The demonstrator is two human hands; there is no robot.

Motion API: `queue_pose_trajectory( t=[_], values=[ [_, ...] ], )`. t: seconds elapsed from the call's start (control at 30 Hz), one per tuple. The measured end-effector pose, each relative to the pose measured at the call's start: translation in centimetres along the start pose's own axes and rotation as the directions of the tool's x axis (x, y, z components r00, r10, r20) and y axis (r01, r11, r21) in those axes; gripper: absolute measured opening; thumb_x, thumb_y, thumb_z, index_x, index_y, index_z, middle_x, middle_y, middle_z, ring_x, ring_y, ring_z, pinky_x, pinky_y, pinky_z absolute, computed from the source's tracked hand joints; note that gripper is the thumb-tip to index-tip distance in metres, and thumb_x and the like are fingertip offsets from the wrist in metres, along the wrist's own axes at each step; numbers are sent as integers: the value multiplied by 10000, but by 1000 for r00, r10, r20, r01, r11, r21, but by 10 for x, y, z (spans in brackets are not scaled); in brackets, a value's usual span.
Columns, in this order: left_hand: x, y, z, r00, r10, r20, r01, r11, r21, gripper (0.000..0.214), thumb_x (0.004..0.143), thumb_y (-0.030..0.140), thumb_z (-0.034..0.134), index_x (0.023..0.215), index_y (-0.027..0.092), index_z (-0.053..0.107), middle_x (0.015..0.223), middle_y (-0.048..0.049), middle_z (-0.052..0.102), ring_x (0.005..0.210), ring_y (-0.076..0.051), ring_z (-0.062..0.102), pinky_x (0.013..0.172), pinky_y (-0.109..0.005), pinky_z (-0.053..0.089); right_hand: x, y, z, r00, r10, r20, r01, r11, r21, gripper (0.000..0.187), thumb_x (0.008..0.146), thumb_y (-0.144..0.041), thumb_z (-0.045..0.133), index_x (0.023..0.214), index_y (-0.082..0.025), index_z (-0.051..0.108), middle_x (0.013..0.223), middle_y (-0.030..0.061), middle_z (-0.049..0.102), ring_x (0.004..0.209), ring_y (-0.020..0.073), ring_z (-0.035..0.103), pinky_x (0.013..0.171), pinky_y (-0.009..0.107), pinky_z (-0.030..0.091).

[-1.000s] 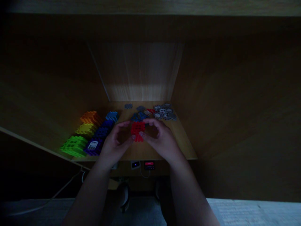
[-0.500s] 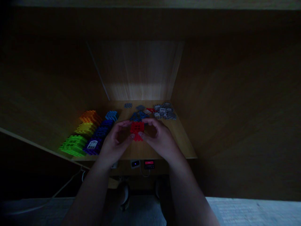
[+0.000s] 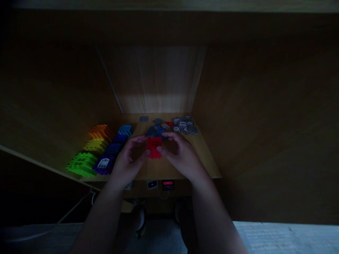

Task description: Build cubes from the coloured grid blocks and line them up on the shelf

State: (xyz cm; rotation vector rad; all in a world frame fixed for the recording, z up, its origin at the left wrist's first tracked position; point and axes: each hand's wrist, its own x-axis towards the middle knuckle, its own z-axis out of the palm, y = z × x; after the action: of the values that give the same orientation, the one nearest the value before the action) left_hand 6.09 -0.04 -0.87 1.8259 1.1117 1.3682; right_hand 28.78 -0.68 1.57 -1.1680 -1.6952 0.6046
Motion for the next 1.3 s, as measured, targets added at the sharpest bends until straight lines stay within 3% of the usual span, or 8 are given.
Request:
queue_pose_trajectory(
  t=[0.2,0.37,0.5,0.63,0.83,1.03,1.17,1.3],
  values=[
    [-1,-2,0,999,-28,-17,28,1000,-8,386,1017,395,722,1379,292,639,1429,-79,698,1385,-270,633,1218,-453,476,8,27,-24,968,-41,-248,-70,904,-422,329,1060,-416,581,1267,-206,725,1336,157,757,1246,342,688,1111,534,520],
    [-1,-4,1,999,-28,-19,28,999,-15,384,1016,405,721,1376,295,644,1418,-77,705,1372,-270,645,1218,-454,479,12,59,-21,987,40,-158,-141,698,-703,461,1063,-349,509,1424,-106,660,1557,240,625,1450,400,559,1221,597,419],
    [0,-4,1,999,-33,-22,33,999,-17,379,1009,409,727,1361,291,648,1408,-79,706,1370,-272,646,1218,-453,479,9,61,-11,975,186,-120,-211,614,-760,541,1095,-441,463,1532,-157,610,1722,186,470,1592,447,389,1244,663,377],
    [0,-4,0,999,-39,-23,39,999,-17,373,1013,412,726,1356,288,648,1400,-79,707,1359,-264,648,1212,-446,481,5,54,-13,966,192,-175,-256,589,-766,560,1081,-483,482,1506,-154,640,1647,217,544,1448,506,510,1140,700,458],
    [1,-5,0,999,-33,-22,33,999,-3,358,1013,422,720,1341,294,659,1394,-77,712,1356,-269,649,1204,-445,484,12,48,-23,975,164,-153,-220,572,-790,432,1075,-353,475,1368,-125,695,1406,265,682,1325,432,602,1144,605,469],
    [1,-5,-1,999,-54,-2,54,998,-11,352,1014,427,716,1336,298,654,1405,-73,710,1360,-271,650,1199,-450,486,56,45,-30,947,315,-65,-218,483,-848,570,1050,-201,504,1617,-140,518,1609,268,547,1427,404,587,1166,533,454],
    [1,-5,-1,998,-61,-8,61,998,-4,366,1006,436,718,1338,293,658,1400,-77,718,1360,-281,652,1194,-457,485,74,46,-33,931,364,-20,-194,450,-872,499,1037,-126,498,1502,-217,656,1483,197,690,1358,333,662,1151,477,465],
    [1,-4,-1,999,-52,-13,52,999,-7,367,1004,435,716,1336,288,659,1398,-79,717,1363,-280,649,1201,-455,479,69,43,-38,932,355,-79,-233,417,-878,384,1077,-235,494,1382,-177,719,1258,196,792,1167,327,756,1019,434,534]
  ],
)
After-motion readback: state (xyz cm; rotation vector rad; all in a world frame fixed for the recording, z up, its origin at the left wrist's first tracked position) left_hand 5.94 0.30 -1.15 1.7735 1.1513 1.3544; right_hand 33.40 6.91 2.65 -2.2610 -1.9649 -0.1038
